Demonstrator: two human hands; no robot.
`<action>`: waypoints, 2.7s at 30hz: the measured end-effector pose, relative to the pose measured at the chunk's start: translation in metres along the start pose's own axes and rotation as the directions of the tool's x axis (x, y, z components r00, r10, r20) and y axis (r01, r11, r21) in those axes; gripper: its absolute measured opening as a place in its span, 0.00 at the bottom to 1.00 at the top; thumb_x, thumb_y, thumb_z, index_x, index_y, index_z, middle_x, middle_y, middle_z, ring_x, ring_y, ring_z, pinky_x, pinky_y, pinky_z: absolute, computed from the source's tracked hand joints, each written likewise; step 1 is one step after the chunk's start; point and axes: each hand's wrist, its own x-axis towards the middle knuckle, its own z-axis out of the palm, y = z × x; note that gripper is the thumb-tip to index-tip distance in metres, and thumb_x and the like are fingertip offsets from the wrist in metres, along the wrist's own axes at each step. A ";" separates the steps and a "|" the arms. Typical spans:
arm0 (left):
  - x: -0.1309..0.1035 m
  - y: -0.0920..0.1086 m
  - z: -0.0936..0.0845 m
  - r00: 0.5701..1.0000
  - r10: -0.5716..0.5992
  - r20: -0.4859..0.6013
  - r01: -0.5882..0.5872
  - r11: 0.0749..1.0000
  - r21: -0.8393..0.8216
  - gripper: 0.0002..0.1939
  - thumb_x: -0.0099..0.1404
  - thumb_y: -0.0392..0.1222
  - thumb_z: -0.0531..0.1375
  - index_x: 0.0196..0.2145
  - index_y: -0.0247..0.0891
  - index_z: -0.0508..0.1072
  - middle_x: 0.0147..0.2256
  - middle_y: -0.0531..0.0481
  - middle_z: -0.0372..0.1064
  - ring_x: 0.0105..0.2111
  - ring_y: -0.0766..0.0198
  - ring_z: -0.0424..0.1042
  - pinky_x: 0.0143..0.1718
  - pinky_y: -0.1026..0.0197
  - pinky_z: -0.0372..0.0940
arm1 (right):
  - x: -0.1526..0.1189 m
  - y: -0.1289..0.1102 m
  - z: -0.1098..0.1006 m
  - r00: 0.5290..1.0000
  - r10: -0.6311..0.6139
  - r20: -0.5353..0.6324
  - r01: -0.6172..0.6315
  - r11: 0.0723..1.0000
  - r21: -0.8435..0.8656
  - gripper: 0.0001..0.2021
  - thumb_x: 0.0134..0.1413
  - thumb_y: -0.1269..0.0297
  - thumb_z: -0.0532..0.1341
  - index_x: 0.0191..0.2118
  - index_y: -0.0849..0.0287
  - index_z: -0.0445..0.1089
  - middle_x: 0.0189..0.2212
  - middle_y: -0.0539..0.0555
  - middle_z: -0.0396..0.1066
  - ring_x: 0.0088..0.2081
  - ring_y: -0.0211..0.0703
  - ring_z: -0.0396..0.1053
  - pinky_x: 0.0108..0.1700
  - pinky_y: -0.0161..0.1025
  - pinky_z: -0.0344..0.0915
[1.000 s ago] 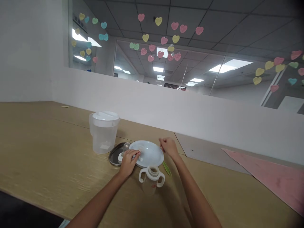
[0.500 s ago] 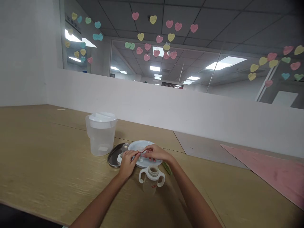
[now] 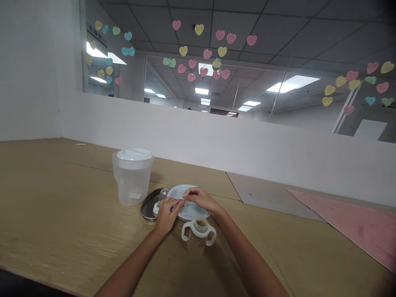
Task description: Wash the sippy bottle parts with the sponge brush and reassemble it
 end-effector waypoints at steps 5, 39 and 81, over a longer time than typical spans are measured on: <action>-0.001 0.003 -0.001 1.000 -0.025 -0.019 0.024 0.998 -0.054 0.21 0.66 0.48 0.45 0.32 0.38 0.75 0.32 0.49 0.73 0.36 0.61 0.68 0.42 0.57 0.58 | -0.001 -0.003 -0.003 0.998 0.060 -0.008 -0.060 0.997 0.043 0.16 0.47 0.53 0.59 0.33 0.63 0.66 0.18 0.47 0.63 0.21 0.33 0.62 0.29 0.32 0.62; 0.005 -0.014 -0.018 0.902 -0.425 -0.077 0.393 0.734 0.553 0.20 0.53 0.30 0.49 0.42 0.40 0.69 0.41 0.47 0.70 0.43 0.54 0.65 0.40 0.55 0.57 | -0.038 -0.082 -0.025 0.911 0.043 0.411 -0.147 0.964 0.224 0.14 0.51 0.56 0.60 0.33 0.65 0.67 0.20 0.49 0.66 0.16 0.32 0.63 0.17 0.29 0.60; -0.003 -0.005 -0.012 0.909 0.157 -0.386 -0.094 0.980 0.177 0.13 0.64 0.37 0.48 0.35 0.38 0.72 0.39 0.46 0.60 0.41 0.62 0.63 0.45 0.57 0.61 | -0.036 -0.064 -0.040 0.766 0.000 0.643 -0.107 0.986 0.127 0.14 0.38 0.65 0.68 0.33 0.66 0.70 0.37 0.59 0.70 0.42 0.46 0.67 0.43 0.39 0.63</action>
